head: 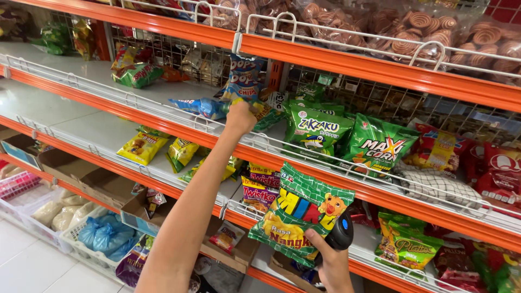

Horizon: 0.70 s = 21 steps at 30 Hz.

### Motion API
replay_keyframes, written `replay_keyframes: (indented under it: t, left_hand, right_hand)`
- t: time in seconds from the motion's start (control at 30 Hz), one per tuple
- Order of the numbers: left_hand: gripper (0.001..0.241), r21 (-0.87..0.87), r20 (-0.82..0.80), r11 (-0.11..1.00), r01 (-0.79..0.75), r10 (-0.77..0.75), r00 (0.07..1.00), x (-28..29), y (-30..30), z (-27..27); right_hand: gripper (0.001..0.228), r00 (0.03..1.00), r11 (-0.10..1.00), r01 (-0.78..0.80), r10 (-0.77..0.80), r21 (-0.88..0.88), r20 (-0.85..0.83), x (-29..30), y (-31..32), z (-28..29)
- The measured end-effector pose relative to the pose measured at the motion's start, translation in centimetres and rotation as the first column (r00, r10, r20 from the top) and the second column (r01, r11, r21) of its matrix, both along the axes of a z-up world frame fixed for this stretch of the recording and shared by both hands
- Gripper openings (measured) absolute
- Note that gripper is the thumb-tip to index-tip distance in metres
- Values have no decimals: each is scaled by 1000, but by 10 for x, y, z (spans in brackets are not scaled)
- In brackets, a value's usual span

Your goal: The person scans snack bags with a handheld barcode scanner and places them onto store shelves and into a box.

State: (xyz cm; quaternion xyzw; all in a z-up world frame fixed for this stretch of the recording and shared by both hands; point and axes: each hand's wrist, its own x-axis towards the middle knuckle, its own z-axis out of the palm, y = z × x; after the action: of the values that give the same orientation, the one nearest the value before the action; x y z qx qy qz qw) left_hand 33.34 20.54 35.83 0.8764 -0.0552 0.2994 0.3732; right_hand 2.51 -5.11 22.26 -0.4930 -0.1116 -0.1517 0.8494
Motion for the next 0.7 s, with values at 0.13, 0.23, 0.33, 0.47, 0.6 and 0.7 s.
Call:
replay_keyframes:
  t: [0.13, 0.23, 0.33, 0.47, 0.6, 0.7]
  left_hand:
    - [45, -124, 272, 977, 173, -134, 953, -30, 12, 17]
    - [43, -83, 534, 979, 189, -116, 837, -61, 16, 20]
    - [37, -5, 638, 965, 261, -198, 744, -78, 18, 25]
    - [34, -40, 506, 959, 282, -224, 833, -80, 24, 26]
    - [35, 39, 577, 957, 286, -255, 776, -62, 26, 18]
    - [36, 72, 494, 933, 353, -340, 800, -35, 23, 13]
  right_hand:
    - [69, 1000, 1000, 9, -9, -12, 20, -3, 4, 4]
    - [66, 1000, 1000, -13, 12, 4, 23, 1, 2, -2]
    - [65, 999, 1000, -10, 11, -21, 50, 5, 1, -9]
    - [65, 999, 1000, -18, 18, -11, 33, 5, 2, -12]
    - [67, 999, 1000, -17, 18, -12, 35, 2, 5, -2]
    - [69, 999, 1000, -23, 23, -6, 31, 1, 7, 7]
